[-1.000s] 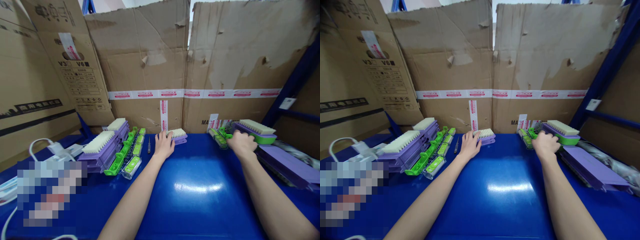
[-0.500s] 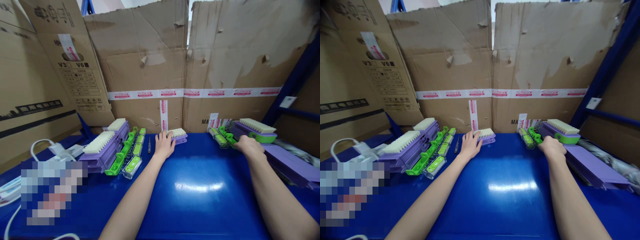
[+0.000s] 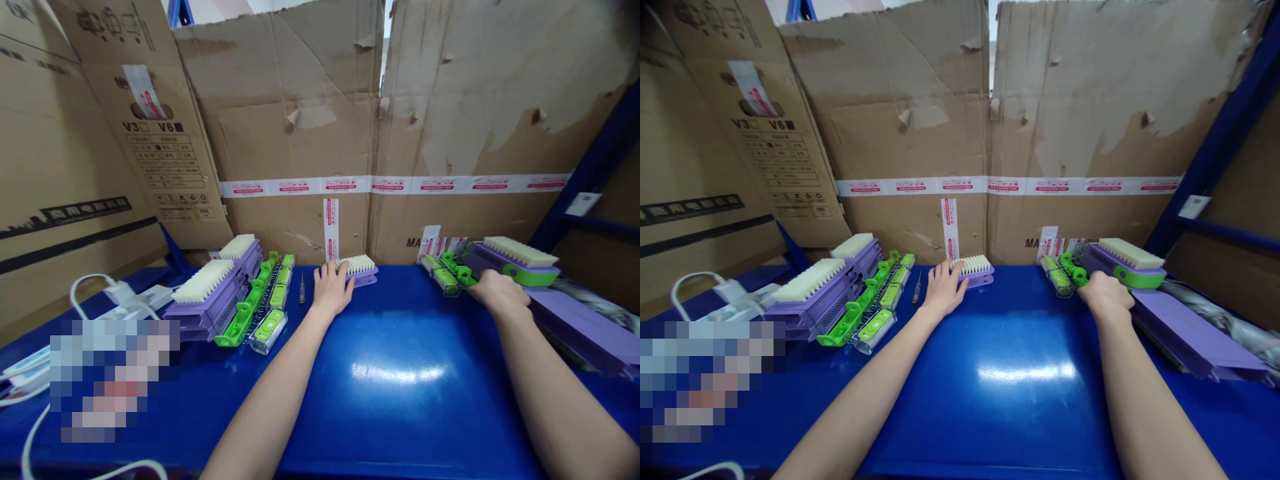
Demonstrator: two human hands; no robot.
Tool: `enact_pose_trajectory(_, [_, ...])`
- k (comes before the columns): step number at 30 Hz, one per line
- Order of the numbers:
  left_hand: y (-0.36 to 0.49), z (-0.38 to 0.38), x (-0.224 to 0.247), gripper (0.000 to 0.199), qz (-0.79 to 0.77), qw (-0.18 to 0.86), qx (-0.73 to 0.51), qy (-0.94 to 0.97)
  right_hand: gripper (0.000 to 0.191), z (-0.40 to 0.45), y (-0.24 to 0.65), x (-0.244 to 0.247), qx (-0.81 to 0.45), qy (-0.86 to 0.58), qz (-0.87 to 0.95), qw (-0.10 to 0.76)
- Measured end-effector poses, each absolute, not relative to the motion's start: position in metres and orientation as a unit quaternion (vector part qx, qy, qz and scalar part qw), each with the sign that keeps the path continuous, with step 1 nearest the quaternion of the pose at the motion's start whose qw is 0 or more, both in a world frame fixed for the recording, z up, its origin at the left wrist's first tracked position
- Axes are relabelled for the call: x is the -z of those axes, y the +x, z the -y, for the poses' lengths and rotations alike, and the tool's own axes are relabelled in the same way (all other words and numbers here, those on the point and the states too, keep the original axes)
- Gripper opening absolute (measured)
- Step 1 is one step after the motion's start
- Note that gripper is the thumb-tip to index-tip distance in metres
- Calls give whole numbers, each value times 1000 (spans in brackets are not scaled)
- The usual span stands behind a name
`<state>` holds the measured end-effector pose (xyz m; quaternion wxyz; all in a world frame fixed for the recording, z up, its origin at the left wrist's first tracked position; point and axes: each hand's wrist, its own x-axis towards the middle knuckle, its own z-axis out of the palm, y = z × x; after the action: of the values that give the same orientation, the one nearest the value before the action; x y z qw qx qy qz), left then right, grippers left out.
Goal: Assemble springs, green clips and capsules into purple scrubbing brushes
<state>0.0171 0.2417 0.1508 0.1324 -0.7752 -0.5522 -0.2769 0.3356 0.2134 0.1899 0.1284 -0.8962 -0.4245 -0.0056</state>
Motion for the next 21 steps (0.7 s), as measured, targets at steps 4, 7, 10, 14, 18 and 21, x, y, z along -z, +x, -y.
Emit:
enact_pose_trajectory(4, [17, -242, -151, 46, 553, 130, 275, -776, 40, -209, 328, -204, 12, -905, 406, 125])
enact_pose_trajectory(7, [17, -242, -151, 46, 555, 135, 270, -775, 39, -206, 323, -211, 21, -910, 393, 129])
enact_pose_trajectory(10, [17, -242, -151, 45, 554, 140, 272, -775, 41, -205, 319, -212, 82, -897, 396, 176])
enact_pose_trajectory(14, [18, -243, -150, 44, 553, 145, 273, -773, 50, -206, 306, -210, 242, -816, 429, 303])
enact_pose_trajectory(18, [20, -246, -149, 48, 559, 140, 282, -767, 55, -210, 274, -201, 270, -727, 502, 383])
enact_pose_trajectory(21, [19, -249, -148, 51, 573, 108, 278, -763, 57, -216, 243, -187, 190, -686, 572, 408])
